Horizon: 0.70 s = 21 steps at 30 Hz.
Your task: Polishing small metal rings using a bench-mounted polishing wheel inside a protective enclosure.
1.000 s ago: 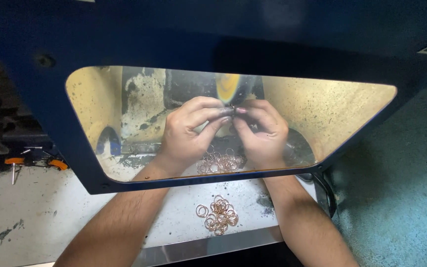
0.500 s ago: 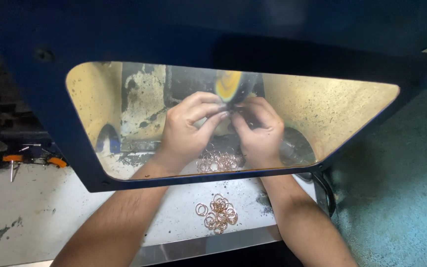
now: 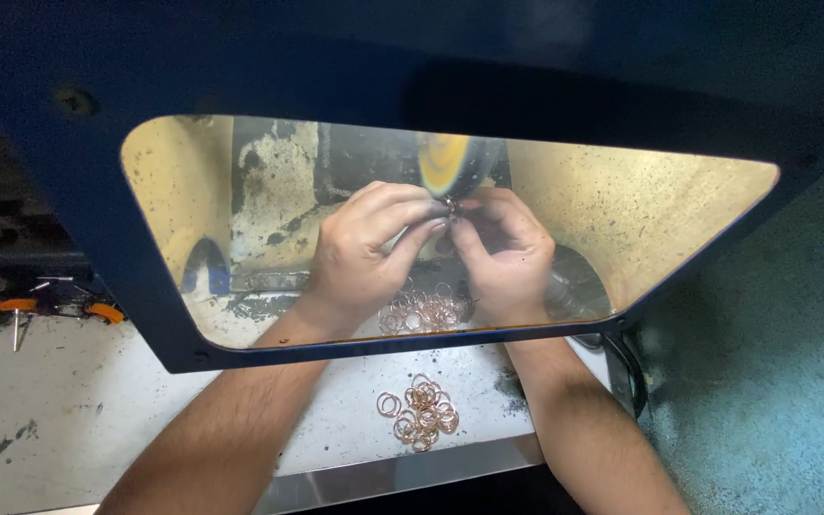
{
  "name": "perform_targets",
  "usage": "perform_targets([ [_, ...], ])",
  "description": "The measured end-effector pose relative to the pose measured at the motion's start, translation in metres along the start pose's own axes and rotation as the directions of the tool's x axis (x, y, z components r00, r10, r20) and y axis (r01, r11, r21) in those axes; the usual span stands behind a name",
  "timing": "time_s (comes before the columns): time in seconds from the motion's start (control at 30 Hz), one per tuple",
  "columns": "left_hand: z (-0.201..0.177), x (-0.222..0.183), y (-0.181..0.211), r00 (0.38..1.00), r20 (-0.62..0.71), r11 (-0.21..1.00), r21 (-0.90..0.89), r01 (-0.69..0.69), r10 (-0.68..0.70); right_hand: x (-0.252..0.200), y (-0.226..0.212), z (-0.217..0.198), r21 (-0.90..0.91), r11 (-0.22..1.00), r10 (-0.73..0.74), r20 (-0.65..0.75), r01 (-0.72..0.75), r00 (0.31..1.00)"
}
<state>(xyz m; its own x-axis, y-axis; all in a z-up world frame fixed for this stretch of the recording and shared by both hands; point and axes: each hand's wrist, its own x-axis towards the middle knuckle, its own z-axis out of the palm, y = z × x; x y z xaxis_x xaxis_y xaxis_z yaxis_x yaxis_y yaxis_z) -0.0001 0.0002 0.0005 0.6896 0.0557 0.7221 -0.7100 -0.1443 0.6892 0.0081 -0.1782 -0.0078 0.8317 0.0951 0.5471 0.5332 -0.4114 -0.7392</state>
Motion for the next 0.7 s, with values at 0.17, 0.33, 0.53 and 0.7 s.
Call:
perform_targets([
  [0.17,0.003,-0.003,-0.004,1.000,-0.013,0.998,0.055,0.018,-0.017,-0.004,-0.006,0.013,0.070,0.989,0.130,-0.027,-0.128,0.991],
  [0.33,0.005,-0.003,-0.005,0.998,-0.025,0.998,0.043,0.053,-0.052,-0.010,-0.008,0.021,0.143,0.965,0.228,-0.050,-0.219,0.972],
  [0.53,0.001,0.000,-0.002,0.997,0.005,0.997,-0.031,0.076,-0.076,-0.009,-0.009,0.017,0.168,0.963,0.224,-0.065,-0.210,0.972],
  [0.7,0.000,-0.002,-0.003,0.995,0.009,0.990,-0.099,0.096,-0.096,-0.008,-0.001,0.005,0.069,0.984,0.163,0.001,-0.163,0.987],
])
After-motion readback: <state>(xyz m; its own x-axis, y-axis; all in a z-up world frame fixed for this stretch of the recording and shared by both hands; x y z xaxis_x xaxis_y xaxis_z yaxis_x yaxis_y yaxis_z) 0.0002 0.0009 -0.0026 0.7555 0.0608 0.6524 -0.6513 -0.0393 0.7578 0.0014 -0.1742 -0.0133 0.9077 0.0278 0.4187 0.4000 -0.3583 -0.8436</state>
